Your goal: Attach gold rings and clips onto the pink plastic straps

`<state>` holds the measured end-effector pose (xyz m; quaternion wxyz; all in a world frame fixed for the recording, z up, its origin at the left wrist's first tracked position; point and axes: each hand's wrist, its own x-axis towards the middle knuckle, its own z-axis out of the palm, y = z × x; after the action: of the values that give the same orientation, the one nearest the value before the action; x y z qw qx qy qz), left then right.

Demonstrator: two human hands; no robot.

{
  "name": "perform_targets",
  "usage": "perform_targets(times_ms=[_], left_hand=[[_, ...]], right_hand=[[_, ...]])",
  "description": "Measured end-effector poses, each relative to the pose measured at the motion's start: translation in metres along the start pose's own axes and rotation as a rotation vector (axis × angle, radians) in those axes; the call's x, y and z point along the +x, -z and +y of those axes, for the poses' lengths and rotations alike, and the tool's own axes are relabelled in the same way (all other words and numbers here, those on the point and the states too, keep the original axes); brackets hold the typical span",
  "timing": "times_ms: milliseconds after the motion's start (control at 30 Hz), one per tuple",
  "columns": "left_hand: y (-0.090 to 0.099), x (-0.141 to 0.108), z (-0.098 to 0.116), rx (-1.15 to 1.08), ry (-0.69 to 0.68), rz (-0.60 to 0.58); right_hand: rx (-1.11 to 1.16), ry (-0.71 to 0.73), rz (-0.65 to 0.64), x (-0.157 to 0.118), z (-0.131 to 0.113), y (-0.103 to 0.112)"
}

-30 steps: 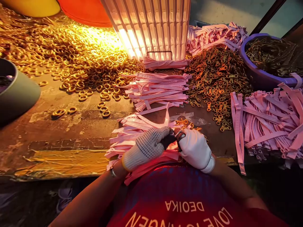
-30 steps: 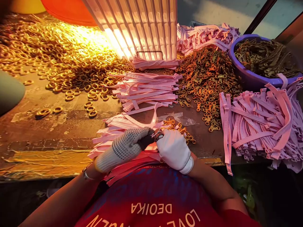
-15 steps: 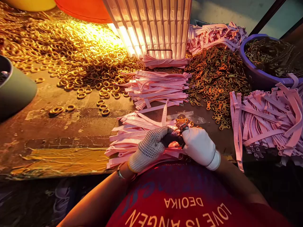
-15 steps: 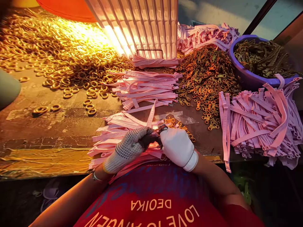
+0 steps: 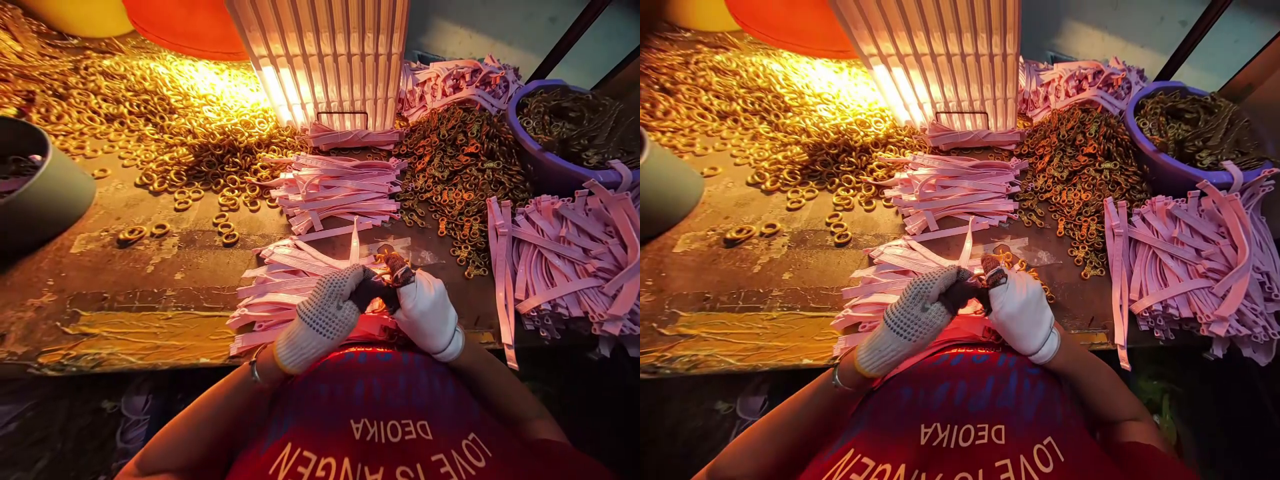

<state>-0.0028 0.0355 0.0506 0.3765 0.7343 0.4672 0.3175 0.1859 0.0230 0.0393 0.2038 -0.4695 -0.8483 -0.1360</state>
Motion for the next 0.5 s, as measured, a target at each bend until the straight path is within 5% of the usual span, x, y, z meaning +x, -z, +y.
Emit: perform_targets(times_ms=[367,500], left_hand=[[-0.016,-0.008,-0.016,0.024,0.012,-0.048],[0.005,0.002,-0.017,0.002,-0.053,-0.143]], right_hand=[[0.074,0.235,-0.043,-0.004,0.009,-0.007],[0.029,0.268,-0.1,0.005,0.013,-0.001]])
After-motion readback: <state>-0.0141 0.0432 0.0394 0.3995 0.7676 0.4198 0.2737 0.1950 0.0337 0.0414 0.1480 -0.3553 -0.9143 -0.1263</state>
